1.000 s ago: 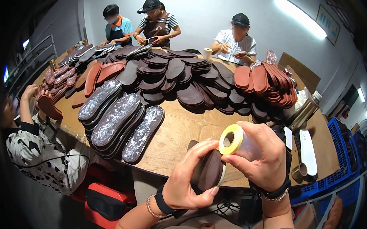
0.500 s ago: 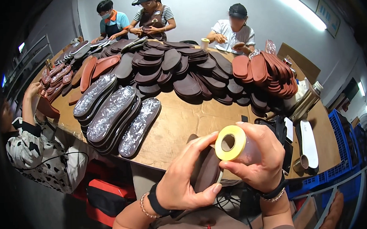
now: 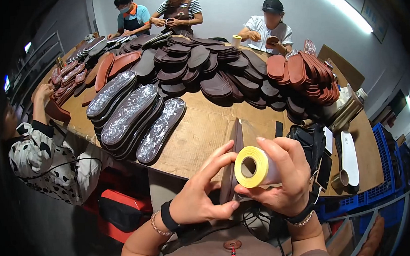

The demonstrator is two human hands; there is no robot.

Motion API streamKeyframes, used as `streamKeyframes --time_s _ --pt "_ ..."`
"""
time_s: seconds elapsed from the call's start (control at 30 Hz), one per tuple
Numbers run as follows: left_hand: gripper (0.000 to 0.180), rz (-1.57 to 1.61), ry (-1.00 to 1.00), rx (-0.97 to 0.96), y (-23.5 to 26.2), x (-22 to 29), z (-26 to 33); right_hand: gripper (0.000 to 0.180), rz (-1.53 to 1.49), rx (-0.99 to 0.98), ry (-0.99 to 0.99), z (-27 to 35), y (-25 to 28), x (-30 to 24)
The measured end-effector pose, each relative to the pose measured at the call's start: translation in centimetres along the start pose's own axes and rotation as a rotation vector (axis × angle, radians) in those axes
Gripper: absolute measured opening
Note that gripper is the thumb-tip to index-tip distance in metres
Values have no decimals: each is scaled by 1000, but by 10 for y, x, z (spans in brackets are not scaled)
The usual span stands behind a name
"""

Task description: The person is seen manufacturing shoe insoles by applying adhesive tape and wrapping them with a protective material.

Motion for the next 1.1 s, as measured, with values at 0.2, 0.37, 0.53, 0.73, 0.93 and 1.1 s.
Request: streamKeyframes --time_s 0.2,0.37,0.53,0.73,0.93,1.1 --pt "87 -191 58 -46 4 -19 -2 78 39 -181 32 10 -11 20" --pt "84 -242 24 -43 4 -25 -3 75 -196 -308 -64 16 -10 31" --pt "84 -227 30 -9 8 -29 -5 70 -158 -161 33 12 -2 29" --pt "84 -322 -38 37 5 -24 -6 65 -11 3 -164 11 -9 25" --pt "84 -292 -25 33 3 -25 -4 64 -3 -11 -177 9 -10 23" --pt "89 -369 -43 26 3 -28 -5 63 9 -11 -176 9 -10 21"
Point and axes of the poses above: each hand's wrist, its own z-axis away from the middle knuckle, its own y-axis out of the back of the hand, x = y × z, the point moved 2 cm from there along -z, towards the middle knuckle, and after that the axes turned 4 degrees about -x, right-handed, at the moved point
